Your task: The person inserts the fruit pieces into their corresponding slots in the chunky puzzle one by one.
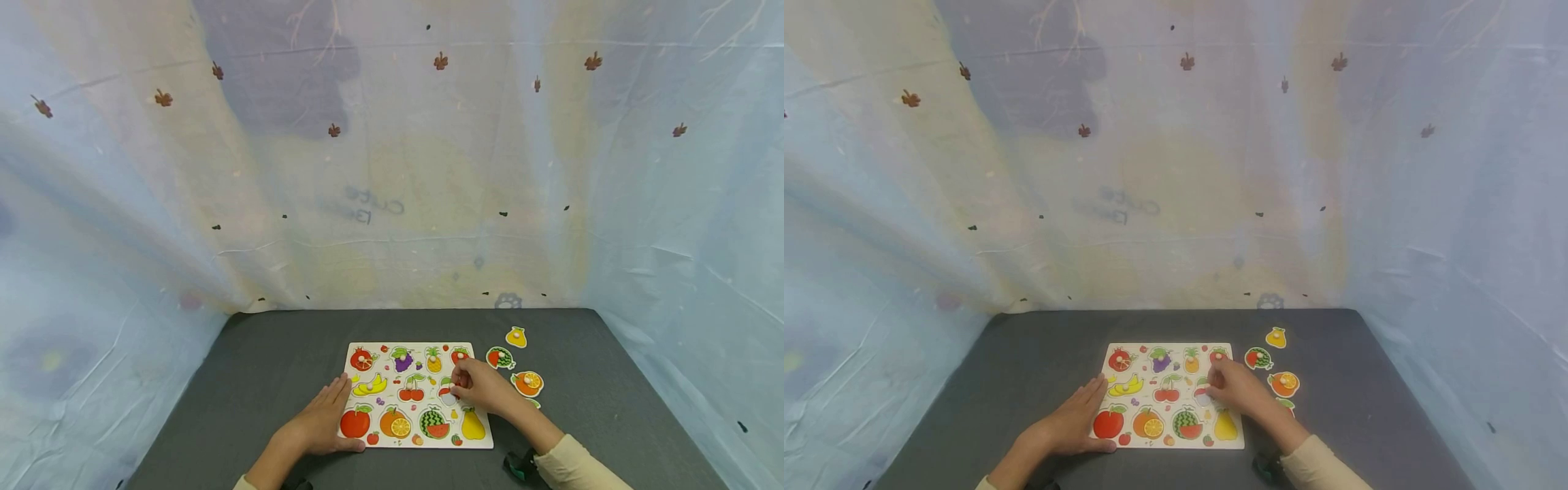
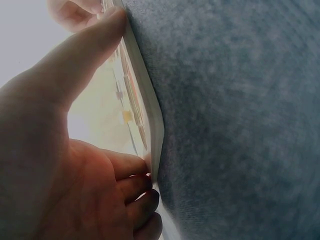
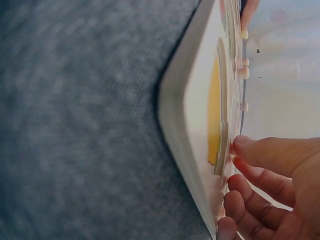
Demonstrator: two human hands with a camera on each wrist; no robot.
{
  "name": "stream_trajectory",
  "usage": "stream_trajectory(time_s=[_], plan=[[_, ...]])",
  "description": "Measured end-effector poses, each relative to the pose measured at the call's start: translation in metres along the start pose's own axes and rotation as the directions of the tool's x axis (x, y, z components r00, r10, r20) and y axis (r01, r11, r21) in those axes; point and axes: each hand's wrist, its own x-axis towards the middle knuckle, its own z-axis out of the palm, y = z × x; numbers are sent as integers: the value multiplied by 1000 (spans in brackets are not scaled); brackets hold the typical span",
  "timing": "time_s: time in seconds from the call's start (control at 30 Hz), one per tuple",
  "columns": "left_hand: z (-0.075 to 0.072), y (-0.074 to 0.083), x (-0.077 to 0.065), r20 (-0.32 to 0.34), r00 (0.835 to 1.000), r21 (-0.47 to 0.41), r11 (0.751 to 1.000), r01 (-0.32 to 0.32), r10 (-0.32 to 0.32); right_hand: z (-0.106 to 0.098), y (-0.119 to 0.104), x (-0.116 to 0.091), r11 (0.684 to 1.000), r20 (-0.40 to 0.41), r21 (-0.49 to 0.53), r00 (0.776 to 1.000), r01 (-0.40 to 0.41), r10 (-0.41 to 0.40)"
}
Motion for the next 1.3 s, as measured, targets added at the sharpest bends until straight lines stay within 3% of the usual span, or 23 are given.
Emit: stream_trajectory(time_s=[0.73, 1.13, 1.3], plan=[[1, 0, 1, -3, 1000, 13, 1000, 6, -6, -3, -2, -13, 1000, -53, -21, 999, -9, 8], [2, -1, 1, -5, 1000, 12, 1000, 10, -10, -13, 10, -27, 999, -80, 35, 997, -20, 23], [3, -1, 1, -5, 1000, 13, 1000, 9, -9, -23, 7, -39, 997, -73, 56, 995, -62, 66]])
